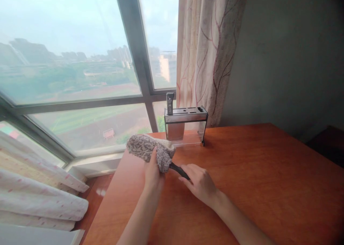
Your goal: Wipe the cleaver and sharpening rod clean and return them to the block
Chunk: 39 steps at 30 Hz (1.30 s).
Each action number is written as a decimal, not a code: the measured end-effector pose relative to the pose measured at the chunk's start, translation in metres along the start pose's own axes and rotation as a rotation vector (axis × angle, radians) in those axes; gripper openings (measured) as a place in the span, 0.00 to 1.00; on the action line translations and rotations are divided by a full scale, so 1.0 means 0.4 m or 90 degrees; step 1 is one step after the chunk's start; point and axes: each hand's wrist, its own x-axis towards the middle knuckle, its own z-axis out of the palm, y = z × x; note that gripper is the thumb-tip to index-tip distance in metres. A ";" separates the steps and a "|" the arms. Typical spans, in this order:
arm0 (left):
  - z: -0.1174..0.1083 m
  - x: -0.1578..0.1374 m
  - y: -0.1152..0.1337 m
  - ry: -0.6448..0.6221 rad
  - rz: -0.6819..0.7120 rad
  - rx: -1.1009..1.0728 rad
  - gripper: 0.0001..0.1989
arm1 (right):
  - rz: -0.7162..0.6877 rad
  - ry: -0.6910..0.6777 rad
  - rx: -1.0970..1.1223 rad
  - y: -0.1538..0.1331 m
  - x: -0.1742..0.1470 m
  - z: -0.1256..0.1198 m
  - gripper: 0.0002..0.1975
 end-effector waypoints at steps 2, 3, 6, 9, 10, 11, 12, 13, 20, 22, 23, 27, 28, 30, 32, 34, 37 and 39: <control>-0.007 0.025 0.015 0.031 -0.003 -0.022 0.10 | -0.010 -0.005 0.006 0.003 -0.005 -0.013 0.16; -0.010 0.038 0.023 0.043 -0.012 -0.037 0.10 | -0.003 -0.007 0.029 0.003 -0.007 -0.019 0.16; -0.016 0.063 0.041 0.024 -0.053 -0.081 0.09 | 0.060 -0.019 0.155 -0.002 -0.008 -0.023 0.15; -0.012 0.055 0.037 -0.032 -0.061 -0.094 0.11 | 0.162 -0.041 0.325 -0.007 -0.006 -0.003 0.21; -0.010 0.044 0.030 -0.047 -0.061 -0.085 0.11 | 0.205 -0.051 0.396 -0.007 -0.006 0.007 0.23; -0.007 0.032 0.022 -0.059 -0.060 -0.073 0.12 | 0.251 -0.065 0.475 -0.006 -0.006 0.017 0.26; -0.003 0.018 0.014 -0.072 -0.069 -0.056 0.12 | 0.295 -0.082 0.559 -0.005 -0.007 0.027 0.28; 0.000 0.004 0.005 -0.083 -0.075 -0.042 0.12 | 0.331 -0.098 0.639 -0.003 -0.007 0.035 0.30; 0.010 -0.035 -0.016 -0.092 -0.037 0.002 0.15 | 0.335 -0.062 0.651 -0.002 -0.001 0.037 0.26; 0.011 -0.032 -0.015 -0.070 -0.028 0.014 0.14 | 0.264 -0.043 0.475 -0.002 0.000 0.031 0.21; 0.011 -0.031 -0.015 -0.057 -0.030 0.017 0.14 | 0.220 -0.028 0.377 -0.002 -0.001 0.027 0.18; 0.012 -0.027 -0.015 -0.017 -0.035 0.005 0.13 | 0.076 0.030 0.070 0.001 -0.008 0.018 0.15; 0.011 -0.025 -0.016 -0.015 -0.035 0.003 0.13 | 0.062 0.036 0.031 0.001 -0.009 0.016 0.15; 0.007 -0.019 -0.020 -0.013 -0.037 0.005 0.11 | 0.057 0.042 0.006 -0.002 -0.009 0.011 0.15; 0.001 -0.011 -0.024 -0.013 -0.045 0.001 0.11 | 0.084 0.047 0.056 -0.006 -0.006 0.006 0.13; -0.004 -0.003 -0.028 -0.012 -0.059 -0.018 0.11 | 0.142 0.030 0.173 -0.009 -0.002 0.005 0.14; -0.005 0.004 -0.028 -0.008 -0.081 -0.046 0.12 | 0.282 -0.032 0.417 -0.005 0.001 0.013 0.25; -0.003 0.005 -0.023 -0.004 -0.085 -0.050 0.12 | 0.349 -0.058 0.528 -0.001 0.002 0.018 0.26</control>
